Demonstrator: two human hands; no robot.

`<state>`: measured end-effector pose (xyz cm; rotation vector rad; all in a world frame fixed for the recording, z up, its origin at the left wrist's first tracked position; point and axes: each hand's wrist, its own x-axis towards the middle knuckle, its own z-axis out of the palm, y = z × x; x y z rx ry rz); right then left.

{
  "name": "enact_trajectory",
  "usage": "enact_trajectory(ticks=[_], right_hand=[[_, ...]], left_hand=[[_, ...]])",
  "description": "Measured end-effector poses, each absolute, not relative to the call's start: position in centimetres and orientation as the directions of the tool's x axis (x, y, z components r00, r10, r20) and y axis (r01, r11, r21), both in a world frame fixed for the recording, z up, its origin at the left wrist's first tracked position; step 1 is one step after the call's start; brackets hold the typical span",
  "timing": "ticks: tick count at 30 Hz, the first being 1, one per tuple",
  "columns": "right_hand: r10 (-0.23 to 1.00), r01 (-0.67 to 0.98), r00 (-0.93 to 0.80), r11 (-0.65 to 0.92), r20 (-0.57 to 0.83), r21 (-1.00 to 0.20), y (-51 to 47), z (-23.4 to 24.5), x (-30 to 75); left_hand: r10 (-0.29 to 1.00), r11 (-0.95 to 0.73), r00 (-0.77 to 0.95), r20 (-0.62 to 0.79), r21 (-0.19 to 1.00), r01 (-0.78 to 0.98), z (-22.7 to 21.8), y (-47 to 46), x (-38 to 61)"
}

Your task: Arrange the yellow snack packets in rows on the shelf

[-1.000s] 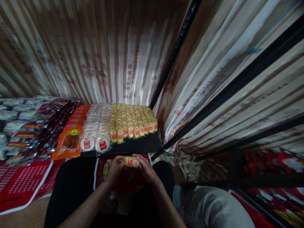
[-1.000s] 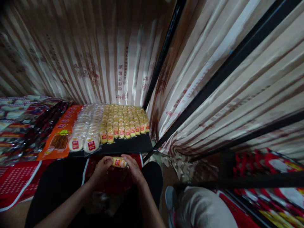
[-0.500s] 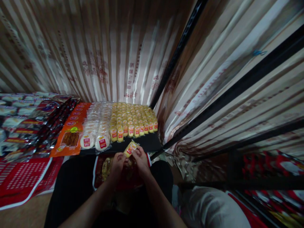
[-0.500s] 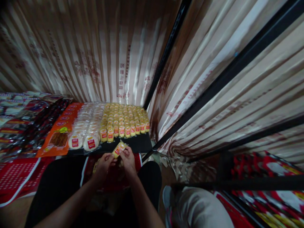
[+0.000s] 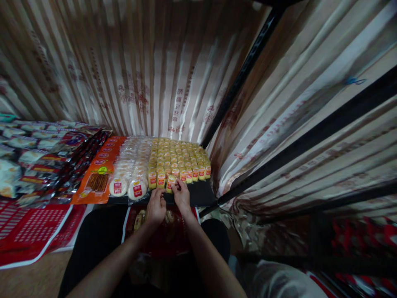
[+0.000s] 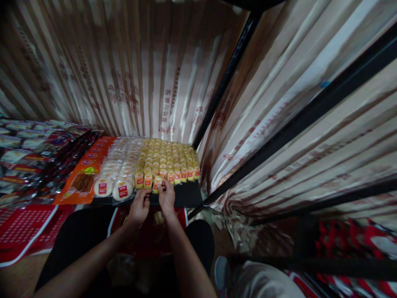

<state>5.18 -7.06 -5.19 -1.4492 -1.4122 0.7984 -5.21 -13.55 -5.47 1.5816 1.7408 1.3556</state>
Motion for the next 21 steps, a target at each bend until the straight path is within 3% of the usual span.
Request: enact_trajectory(ticks=[7, 15, 21], right_hand=[[0.969, 0.513, 0.092, 0.153, 0.231, -0.844, -6.8, -4.8, 4.2], [0.96, 0.4, 0.149, 0.161, 0.238, -0.902, -7.3, -6.4, 3.6], [0.951, 0.445, 0.061, 0.245, 0.302, -0.861, -7.7, -6.1, 3.3]], left_hand=[[0.948, -0.057, -0.224, 0.227, 0.81, 0.583, -6.0, -12.4, -5.4], [0.939, -0.043, -0.249, 0.236, 0.801, 0.597, -7.2, -12.1, -5.4], [0.936, -0.03, -0.266, 0.23, 0.806, 0.591, -7.4, -12.1, -5.6]])
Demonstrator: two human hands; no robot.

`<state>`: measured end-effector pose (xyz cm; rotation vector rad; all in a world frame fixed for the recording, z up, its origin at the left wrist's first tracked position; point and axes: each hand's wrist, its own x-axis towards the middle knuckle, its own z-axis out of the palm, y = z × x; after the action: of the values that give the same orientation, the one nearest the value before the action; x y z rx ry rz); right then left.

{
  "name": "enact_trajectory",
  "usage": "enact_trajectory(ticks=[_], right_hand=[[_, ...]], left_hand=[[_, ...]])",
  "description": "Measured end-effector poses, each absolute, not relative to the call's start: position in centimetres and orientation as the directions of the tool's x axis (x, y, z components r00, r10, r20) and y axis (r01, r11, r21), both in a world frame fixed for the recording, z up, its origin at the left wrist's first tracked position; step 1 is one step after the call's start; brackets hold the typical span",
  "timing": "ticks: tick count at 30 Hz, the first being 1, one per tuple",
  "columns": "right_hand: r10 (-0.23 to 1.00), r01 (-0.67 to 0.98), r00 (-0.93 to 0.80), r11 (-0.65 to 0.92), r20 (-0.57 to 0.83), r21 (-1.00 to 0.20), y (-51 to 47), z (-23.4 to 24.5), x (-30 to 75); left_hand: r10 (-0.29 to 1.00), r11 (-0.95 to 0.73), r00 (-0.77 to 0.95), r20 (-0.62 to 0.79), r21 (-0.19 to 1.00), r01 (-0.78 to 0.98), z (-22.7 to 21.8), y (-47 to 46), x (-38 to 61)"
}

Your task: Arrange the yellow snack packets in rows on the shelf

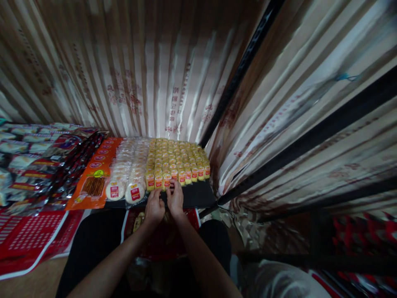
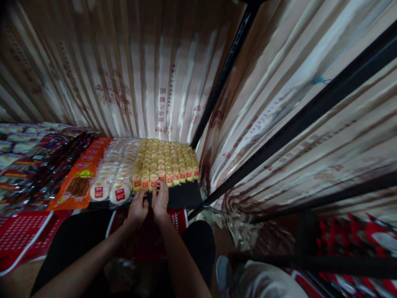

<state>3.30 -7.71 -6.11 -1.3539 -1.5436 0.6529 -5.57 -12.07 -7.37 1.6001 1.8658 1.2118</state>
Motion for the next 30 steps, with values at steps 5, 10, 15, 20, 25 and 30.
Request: enact_trajectory(ticks=[5, 10, 15, 20, 25, 30], right_hand=[[0.922, 0.582, 0.009, 0.311, 0.388, -0.752, -7.7, -6.1, 3.4], [0.916, 0.626, -0.031, 0.33, 0.401, -0.707, -7.6, -6.5, 3.6], [0.906, 0.634, 0.003, 0.326, 0.424, -0.701, -7.9, -6.7, 3.7], [0.885, 0.618, -0.021, 0.377, 0.465, -0.689, -8.0, -6.7, 3.8], [0.867, 0.591, -0.022, 0.412, 0.497, -0.694, -8.2, -6.0, 3.9], [0.895, 0.481, 0.011, 0.386, 0.445, -0.788, -10.8, -5.2, 4.8]], left_hand=[[0.951, -0.024, -0.232, 0.204, 0.797, 0.603, -7.5, -11.9, -5.7], [0.942, -0.029, -0.242, 0.235, 0.771, 0.636, -8.0, -11.7, -5.7], [0.925, -0.069, -0.239, 0.294, 0.752, 0.656, -8.2, -12.0, -5.5], [0.929, -0.074, -0.218, 0.3, 0.726, 0.684, -8.4, -12.1, -5.5], [0.93, -0.09, -0.215, 0.297, 0.753, 0.652, -8.0, -12.3, -5.6], [0.93, -0.178, -0.139, 0.34, 0.749, 0.639, -7.3, -14.5, -6.1]])
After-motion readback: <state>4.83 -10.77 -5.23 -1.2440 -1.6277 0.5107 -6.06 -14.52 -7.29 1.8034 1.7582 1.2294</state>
